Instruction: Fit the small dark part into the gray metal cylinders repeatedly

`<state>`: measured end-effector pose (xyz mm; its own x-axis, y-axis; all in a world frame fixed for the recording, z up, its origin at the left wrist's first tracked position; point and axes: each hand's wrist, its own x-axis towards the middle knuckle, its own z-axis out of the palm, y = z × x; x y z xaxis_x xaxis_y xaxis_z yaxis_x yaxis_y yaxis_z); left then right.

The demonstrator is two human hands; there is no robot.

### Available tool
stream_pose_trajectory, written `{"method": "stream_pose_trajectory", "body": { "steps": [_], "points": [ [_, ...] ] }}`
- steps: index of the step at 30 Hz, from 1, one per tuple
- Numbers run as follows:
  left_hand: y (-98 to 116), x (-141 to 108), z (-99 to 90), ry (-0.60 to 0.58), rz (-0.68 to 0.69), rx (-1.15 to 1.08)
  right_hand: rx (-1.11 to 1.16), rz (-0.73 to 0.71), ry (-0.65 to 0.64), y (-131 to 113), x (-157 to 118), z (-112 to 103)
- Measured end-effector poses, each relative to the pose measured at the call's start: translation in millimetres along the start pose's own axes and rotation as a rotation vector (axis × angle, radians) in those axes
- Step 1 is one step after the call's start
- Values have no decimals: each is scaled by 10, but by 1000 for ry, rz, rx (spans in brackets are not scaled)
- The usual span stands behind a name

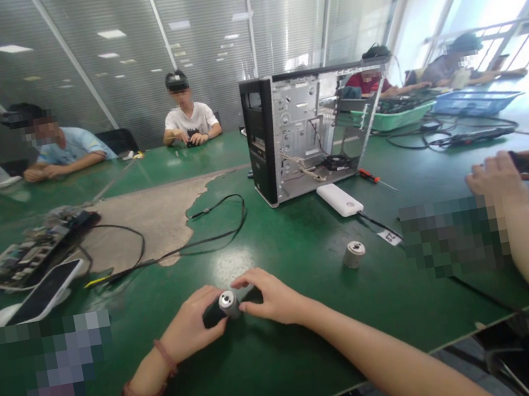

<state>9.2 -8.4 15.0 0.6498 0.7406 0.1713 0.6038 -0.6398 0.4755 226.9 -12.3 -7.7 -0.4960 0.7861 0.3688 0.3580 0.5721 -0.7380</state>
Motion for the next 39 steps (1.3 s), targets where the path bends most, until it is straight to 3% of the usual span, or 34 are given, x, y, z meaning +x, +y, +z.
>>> {"method": "stream_pose_trajectory", "body": {
  "steps": [3,17,31,39],
  "points": [
    [-8,-19,2,14,20,21,-43,-56,-3,-54,0,50],
    [-113,-72,-1,56,-2,149,-102,-62,13,-54,47,200],
    [-139,-61,38,109,-60,188,-80,-172,1,-147,44,170],
    [-130,-46,57,90,-32,176,-78,-162,7,-176,12,116]
  ]
}}
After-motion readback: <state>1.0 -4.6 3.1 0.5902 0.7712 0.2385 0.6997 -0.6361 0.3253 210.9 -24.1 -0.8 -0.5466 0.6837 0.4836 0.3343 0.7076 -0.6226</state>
